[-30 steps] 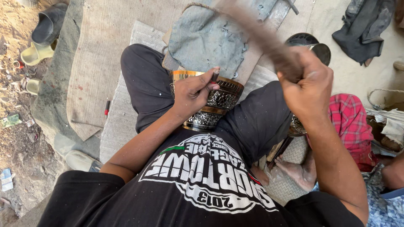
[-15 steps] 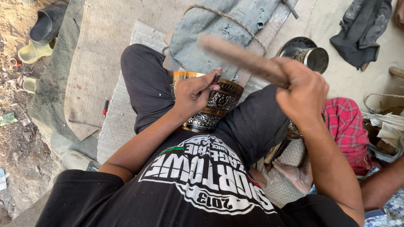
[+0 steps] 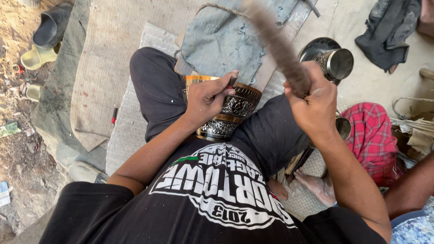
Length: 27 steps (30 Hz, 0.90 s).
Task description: The person sits cross-legged and uses a small chisel and a wooden mallet to engrave decorative patterns onto a brass vessel. They repeatedly tap the chisel along the vessel's surface, rotating the vessel to access different areas.
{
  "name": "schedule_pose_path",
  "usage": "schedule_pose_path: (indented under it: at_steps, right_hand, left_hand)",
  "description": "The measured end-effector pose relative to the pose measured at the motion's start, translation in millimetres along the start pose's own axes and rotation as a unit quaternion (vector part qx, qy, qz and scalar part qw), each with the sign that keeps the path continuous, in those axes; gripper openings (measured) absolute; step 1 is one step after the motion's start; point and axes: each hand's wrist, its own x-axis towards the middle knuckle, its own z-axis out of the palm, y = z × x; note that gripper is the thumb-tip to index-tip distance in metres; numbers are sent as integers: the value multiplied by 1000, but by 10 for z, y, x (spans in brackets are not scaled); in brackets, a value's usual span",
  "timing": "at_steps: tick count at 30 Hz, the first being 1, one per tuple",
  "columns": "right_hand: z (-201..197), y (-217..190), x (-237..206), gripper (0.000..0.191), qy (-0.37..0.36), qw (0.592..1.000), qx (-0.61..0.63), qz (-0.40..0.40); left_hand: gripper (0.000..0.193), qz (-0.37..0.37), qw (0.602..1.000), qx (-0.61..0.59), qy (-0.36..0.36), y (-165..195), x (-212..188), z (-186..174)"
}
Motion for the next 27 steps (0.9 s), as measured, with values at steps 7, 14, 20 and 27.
schedule_pose_path:
  at_steps: [7, 14, 20, 27]
  right_hand:
    - [-101, 106, 30, 41, 20, 920, -371, -121]
    - [-159, -28, 249, 41, 36, 966, -221, -133]
    - [66, -126, 322, 45, 15, 967, -184, -175]
    - [53, 67, 254, 47, -13, 892, -380, -245]
  left_hand:
    - [52, -3, 998, -37, 50, -56, -13, -12]
    - [53, -35, 998, -49, 22, -82, -14, -48]
    - [49, -23, 998, -53, 16, -93, -6, -42]
    - [45, -78, 997, 8, -4, -74, -10, -46]
